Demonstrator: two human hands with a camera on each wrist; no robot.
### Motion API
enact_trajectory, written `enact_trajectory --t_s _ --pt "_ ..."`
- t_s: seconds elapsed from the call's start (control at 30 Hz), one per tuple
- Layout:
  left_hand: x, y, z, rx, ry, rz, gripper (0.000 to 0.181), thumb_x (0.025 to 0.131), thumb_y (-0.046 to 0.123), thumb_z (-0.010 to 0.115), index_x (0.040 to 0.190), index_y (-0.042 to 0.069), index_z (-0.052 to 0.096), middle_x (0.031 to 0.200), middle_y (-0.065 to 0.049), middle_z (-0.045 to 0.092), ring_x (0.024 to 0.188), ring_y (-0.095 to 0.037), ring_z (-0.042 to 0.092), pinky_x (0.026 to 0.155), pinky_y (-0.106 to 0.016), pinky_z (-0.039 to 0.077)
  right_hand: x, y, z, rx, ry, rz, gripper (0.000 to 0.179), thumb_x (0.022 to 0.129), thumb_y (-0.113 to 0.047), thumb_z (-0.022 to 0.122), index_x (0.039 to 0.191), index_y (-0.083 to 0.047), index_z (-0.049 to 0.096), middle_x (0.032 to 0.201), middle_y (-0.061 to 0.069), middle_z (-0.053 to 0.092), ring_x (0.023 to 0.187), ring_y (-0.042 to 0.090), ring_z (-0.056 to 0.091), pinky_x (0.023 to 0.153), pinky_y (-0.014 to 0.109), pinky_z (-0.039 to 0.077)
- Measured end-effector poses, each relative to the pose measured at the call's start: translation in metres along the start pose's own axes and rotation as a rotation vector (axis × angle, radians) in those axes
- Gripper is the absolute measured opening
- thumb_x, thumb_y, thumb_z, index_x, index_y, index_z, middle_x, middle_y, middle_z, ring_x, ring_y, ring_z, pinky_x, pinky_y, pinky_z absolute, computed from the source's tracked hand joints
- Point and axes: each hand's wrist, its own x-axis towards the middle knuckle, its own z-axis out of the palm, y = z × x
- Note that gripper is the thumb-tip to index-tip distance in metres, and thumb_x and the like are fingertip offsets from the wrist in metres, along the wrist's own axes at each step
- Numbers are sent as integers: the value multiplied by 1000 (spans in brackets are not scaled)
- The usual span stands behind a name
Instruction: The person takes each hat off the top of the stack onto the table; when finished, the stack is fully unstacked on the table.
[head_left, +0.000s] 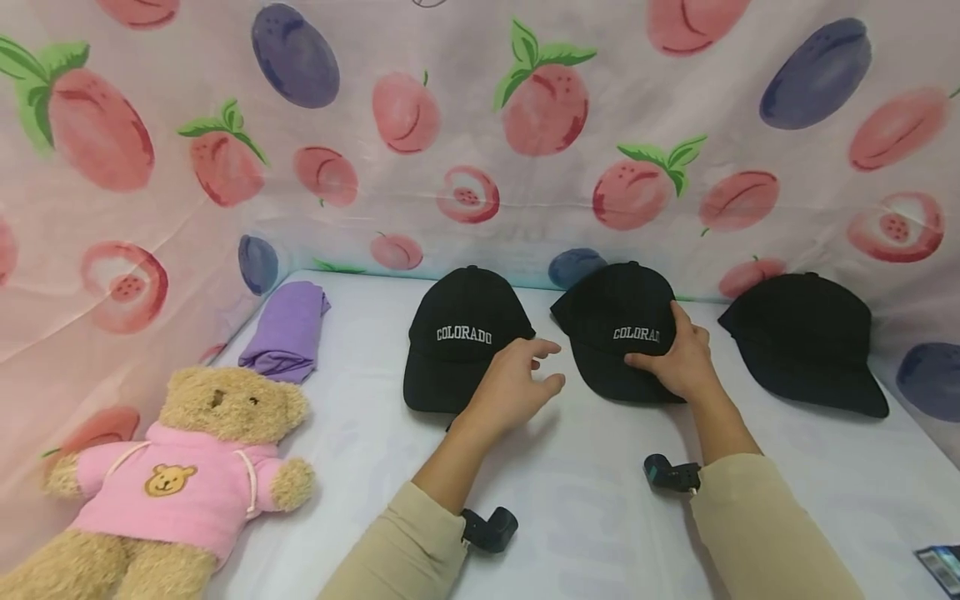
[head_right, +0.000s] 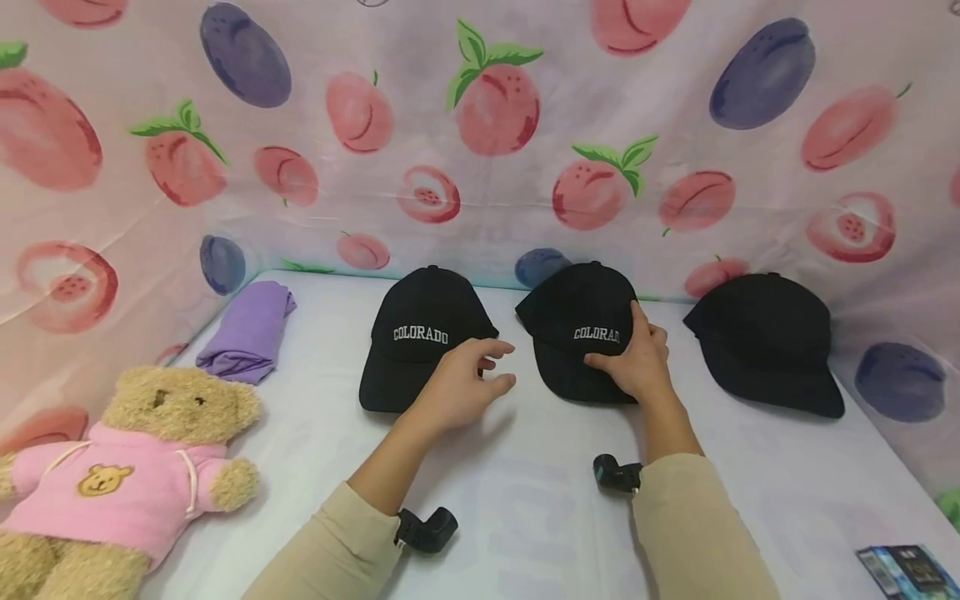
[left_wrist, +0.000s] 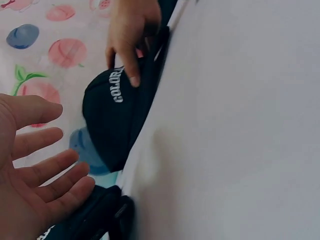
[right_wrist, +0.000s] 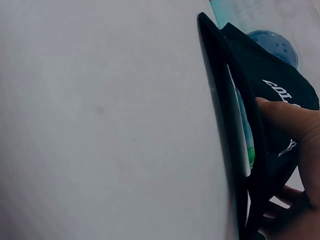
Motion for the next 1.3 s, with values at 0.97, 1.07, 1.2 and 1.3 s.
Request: enact_trajectory --t_s 0.97,1.07,1.2,1.3 --pt "-9 -24 -68 -47 344 -73 31 95 16 70 124 6 72 102 -9 71 94 -24 67 84 -40 56 3 29 -27 -9 71 35 118 86 -28 83 165 -6 -2 158 44 6 144 66 15 116 76 22" --pt "-10 -29 -76 -48 385 -104 31 94 16 70 123 5 72 103 -12 71 95 -27 67 86 -41 56 3 33 -31 -12 67 42 118 87 -29 82 165 -6 -3 158 44 5 144 67 13 115 76 21" --pt "-13 -34 -87 -51 415 -170 37 95 17 69 130 5 69 111 -15 70 102 -29 67 92 -44 55 4 37 -34 -9 59 47 118 88 -28 81 165 -5 -4 157 45 4 144 67 13 116 76 20" --pt "-13 -37 -98 -53 419 -224 47 96 19 67 140 7 61 121 -17 67 111 -31 65 96 -47 54 5 39 -39 -10 57 39 118 88 -28 81 165 -4 -5 157 45 4 143 66 14 116 75 21"
